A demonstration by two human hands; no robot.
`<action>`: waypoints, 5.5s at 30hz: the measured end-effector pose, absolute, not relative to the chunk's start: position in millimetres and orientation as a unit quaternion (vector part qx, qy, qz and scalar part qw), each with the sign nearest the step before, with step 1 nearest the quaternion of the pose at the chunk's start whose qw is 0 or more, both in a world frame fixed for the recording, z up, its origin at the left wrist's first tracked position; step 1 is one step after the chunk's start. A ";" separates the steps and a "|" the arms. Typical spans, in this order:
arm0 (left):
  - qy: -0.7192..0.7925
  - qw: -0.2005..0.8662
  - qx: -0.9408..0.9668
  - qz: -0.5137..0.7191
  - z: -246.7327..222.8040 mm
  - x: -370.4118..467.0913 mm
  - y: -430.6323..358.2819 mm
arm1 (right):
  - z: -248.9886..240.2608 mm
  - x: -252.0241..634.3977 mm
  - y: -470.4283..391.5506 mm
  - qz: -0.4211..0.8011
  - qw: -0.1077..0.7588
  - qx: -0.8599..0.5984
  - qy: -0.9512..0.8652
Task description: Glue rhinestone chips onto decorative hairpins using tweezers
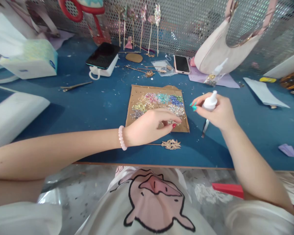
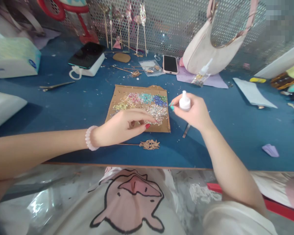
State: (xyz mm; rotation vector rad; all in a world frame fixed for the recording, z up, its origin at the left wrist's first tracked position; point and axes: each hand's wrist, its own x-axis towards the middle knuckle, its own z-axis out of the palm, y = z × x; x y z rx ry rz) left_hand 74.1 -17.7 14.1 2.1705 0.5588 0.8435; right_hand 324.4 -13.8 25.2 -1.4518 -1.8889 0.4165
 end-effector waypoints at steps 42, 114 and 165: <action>0.038 0.121 0.987 0.099 6.0 20.2 -10.9 | 30.1 315.2 -37.2 0.414 0.276 -0.375 -0.782; -0.038 -0.036 0.987 0.153 7.5 21.4 -14.4 | 14.0 281.6 -54.4 0.398 0.289 -0.331 -0.805; -0.035 -0.035 0.989 0.136 4.7 19.9 -14.5 | 9.8 282.9 -58.5 0.401 0.331 -0.330 -0.788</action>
